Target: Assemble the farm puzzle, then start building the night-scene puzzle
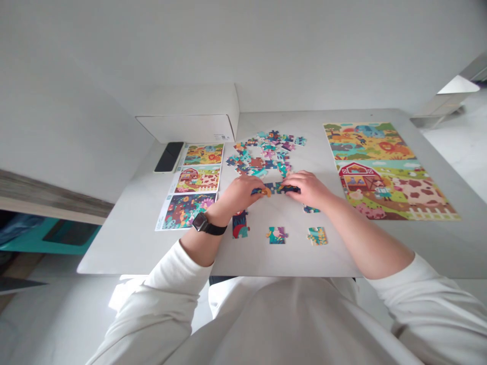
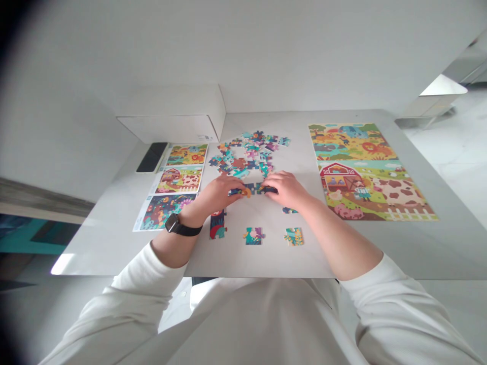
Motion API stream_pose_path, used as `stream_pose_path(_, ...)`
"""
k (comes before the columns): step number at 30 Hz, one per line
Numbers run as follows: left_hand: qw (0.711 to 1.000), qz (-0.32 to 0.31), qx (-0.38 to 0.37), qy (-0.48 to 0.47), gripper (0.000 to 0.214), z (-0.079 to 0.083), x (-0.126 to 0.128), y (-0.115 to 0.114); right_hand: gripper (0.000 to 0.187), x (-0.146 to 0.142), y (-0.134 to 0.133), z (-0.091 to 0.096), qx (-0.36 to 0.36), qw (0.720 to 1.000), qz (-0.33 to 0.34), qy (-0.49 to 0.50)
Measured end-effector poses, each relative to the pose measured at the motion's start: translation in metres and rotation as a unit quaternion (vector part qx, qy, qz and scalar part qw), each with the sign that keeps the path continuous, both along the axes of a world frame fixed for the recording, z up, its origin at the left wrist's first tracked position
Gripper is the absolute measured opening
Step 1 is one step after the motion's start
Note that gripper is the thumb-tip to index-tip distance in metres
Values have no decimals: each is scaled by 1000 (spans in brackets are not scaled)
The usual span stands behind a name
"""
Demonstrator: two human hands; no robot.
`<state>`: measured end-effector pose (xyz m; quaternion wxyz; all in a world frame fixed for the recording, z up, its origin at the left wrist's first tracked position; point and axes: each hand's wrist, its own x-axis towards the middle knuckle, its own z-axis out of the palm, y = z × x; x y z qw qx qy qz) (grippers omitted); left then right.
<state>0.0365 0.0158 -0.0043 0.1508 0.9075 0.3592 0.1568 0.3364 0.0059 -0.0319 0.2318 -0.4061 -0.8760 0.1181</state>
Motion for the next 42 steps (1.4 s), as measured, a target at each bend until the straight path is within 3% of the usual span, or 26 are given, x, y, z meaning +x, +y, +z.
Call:
stream_pose_path(12, 1000, 3, 5, -9, 21, -2, 0, -1, 31, -4, 1, -2, 5, 999, 0, 37)
stream_pose_path(18, 1000, 2, -1, -9, 23, 1, 3, -2, 23, -7, 1, -1, 1, 1000, 4, 10)
stream_pose_path(42, 1000, 14, -4, 6, 24, 0, 4, -2, 26, -8, 1, 1, 4, 1000, 3, -26)
